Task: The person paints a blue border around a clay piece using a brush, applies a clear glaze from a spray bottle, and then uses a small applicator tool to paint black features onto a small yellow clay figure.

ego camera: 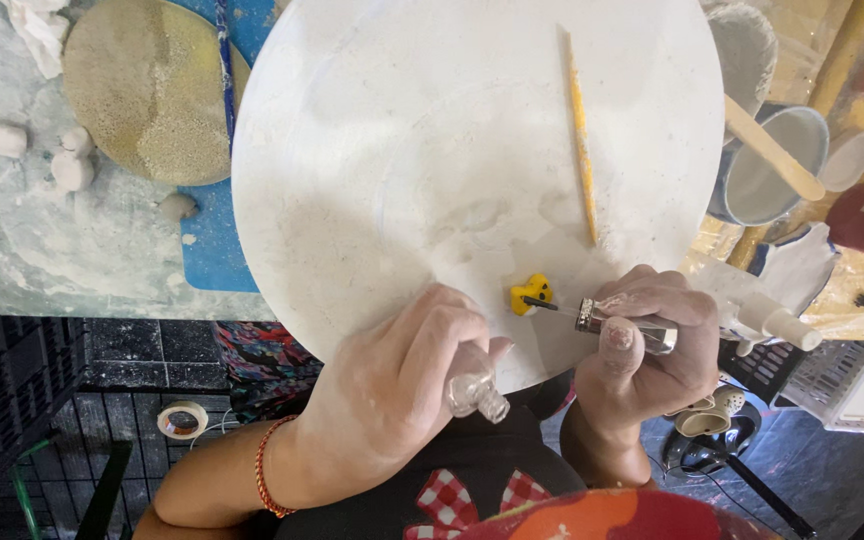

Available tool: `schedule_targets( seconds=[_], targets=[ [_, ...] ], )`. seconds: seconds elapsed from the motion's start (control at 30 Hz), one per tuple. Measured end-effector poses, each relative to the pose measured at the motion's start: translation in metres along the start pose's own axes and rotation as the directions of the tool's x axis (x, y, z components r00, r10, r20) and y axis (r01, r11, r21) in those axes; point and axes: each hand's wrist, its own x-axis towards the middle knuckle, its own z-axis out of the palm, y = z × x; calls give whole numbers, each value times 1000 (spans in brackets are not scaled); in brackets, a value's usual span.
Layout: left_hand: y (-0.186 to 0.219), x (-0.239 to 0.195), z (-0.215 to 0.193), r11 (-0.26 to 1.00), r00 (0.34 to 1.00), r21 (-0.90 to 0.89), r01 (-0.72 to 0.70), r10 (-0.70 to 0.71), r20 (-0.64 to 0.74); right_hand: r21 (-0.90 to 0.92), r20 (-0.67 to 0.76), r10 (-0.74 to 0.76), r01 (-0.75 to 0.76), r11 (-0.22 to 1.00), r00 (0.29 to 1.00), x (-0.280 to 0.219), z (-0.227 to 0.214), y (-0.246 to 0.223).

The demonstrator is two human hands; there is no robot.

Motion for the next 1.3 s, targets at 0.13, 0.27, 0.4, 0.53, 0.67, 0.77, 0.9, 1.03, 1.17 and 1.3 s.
schedule_targets(
  seconds=[0.13, 0.27, 0.4, 0.53, 0.67, 0.77, 0.9, 1.03, 1.17, 1.3],
  targets=[
    [2, 3, 2, 1000, 998, 19, 25, -24, -54, -26, 17, 11, -10, 1000, 1000, 1, -1, -1],
    [2, 4, 3, 998, 997, -12, 56, -56, -46, -61, 31, -1, 3, 998, 1000, 1, -2, 1],
    [2, 5, 3, 998, 996, -29, 62, -63, -56, -101, -21, -14, 12, 995, 1000, 3, -2, 5],
    [2, 5, 4, 998, 996, -15, 61, -62, -70, -96, -66, 6, -12, 995, 998, 4, -1, 0],
    [4, 6, 8, 998, 991, 1, 65, -64, -113, -40, -44, 31, -33, 999, 999, 2, -1, -3],
    [6, 7, 9, 997, 990, 25, 77, -73, -117, -21, -6, 37, -37, 999, 999, 2, -2, -4],
    [6, 9, 12, 995, 990, 83, 59, -48, -130, -12, 41, 39, -39, 999, 998, 1, -2, -6],
    [5, 10, 13, 996, 991, 68, 56, -47, -124, -3, 13, -15, 15, 1000, 1000, 2, -2, -1],
    [6, 11, 16, 992, 989, 112, 58, -42, -140, 43, -108, -24, 28, 999, 994, 13, -6, 10],
    [11, 13, 16, 971, 984, 239, 17, 26, -175, 4, -110, -52, 53, 999, 993, 9, -5, 6]
  ],
)
